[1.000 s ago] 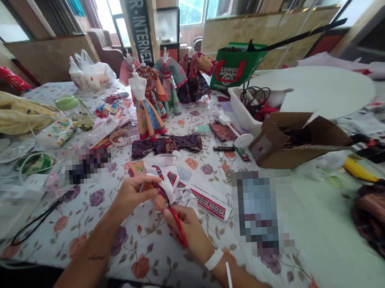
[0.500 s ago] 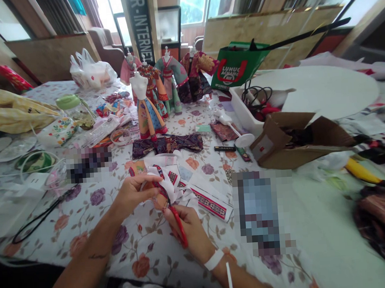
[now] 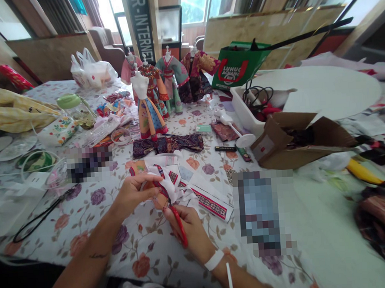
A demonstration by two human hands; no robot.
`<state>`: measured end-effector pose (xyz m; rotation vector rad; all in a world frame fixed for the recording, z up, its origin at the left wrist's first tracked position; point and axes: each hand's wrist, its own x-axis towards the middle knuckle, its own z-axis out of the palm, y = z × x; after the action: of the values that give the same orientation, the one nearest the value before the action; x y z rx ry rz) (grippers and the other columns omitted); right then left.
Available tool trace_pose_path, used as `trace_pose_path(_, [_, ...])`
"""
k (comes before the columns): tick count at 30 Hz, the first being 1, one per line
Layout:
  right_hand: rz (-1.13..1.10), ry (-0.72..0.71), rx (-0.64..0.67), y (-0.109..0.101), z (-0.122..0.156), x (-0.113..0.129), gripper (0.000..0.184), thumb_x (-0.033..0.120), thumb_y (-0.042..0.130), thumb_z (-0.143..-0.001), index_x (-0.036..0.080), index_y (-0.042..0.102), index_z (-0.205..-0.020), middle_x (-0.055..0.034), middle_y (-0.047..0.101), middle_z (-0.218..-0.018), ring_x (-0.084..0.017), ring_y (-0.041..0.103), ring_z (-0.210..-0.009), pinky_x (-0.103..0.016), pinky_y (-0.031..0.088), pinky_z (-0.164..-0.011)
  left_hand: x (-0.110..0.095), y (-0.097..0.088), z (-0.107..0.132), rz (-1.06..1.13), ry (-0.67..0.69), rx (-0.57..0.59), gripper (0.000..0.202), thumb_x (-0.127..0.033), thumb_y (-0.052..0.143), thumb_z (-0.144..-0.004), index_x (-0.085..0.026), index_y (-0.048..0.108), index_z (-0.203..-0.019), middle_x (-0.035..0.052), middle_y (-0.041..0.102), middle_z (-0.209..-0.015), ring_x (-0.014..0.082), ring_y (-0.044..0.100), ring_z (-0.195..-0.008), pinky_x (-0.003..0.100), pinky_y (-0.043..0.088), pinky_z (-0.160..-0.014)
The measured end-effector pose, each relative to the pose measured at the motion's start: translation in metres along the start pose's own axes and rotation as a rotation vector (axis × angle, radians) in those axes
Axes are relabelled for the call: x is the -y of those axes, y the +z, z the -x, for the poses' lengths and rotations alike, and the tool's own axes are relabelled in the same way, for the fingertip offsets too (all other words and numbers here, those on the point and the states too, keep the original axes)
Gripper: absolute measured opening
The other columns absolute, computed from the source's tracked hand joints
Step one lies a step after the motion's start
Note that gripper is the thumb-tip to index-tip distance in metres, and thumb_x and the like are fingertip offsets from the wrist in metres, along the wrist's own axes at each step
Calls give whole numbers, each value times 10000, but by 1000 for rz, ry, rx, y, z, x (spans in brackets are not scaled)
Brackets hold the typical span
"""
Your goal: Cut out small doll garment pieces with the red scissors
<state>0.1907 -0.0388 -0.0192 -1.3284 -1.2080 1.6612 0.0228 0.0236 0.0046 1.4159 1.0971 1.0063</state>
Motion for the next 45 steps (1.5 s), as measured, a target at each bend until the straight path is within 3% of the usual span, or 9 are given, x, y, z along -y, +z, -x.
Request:
trace_pose_path(3, [12,22,16,-1,1,1,525,639,530,-785,200,409,-524,71,383,-390,-54,313,-298,-192,231,-312,0,0,0,-4,-17,-8,245,-203,737,-677,-154,747,-917,53,704,-849,147,578,-688,236,440,-603])
trace_pose_path(11, [16,21,22,-1,1,-1,522,628,519,-797,199,402,-523,73,380,-389,-53,316,-300,-188,234,-313,0,-3,-1,-30,19,-10,233,-189,723,-699,-162,743,-929,62,714,-928,195,618,-863,255,461,-723])
trace_pose_path(20, [-9,-10,22,-1,1,-3,539,631,516,-802,197,401,-504,69,384,-375,-51,310,-301,-194,211,-319,-1,-4,0,-37,6,19,241,-220,729,-699,-168,746,-933,54,704,-885,176,604,-784,241,447,-661])
trace_pose_path(27, [-10,-5,33,-2,1,-4,512,616,528,-800,199,400,-533,71,396,-387,-54,325,-302,-192,218,-315,-1,-6,0,-47,18,23,247,-207,729,-695,-180,748,-940,56,714,-916,204,623,-861,264,460,-743])
trace_pose_path(40, [26,-6,28,-1,1,0,540,649,519,-789,202,389,-516,71,382,-376,-57,322,-304,-198,217,-320,0,-6,0,-36,-11,20,255,-219,727,-699,-179,743,-950,57,705,-941,193,615,-837,246,453,-688])
trace_pose_path(45, [25,-4,19,-1,1,-4,538,643,512,-800,202,390,-517,71,384,-367,-57,325,-300,-194,220,-314,1,-6,0,-31,-1,18,256,-215,733,-697,-190,743,-952,56,714,-961,212,624,-906,264,463,-762])
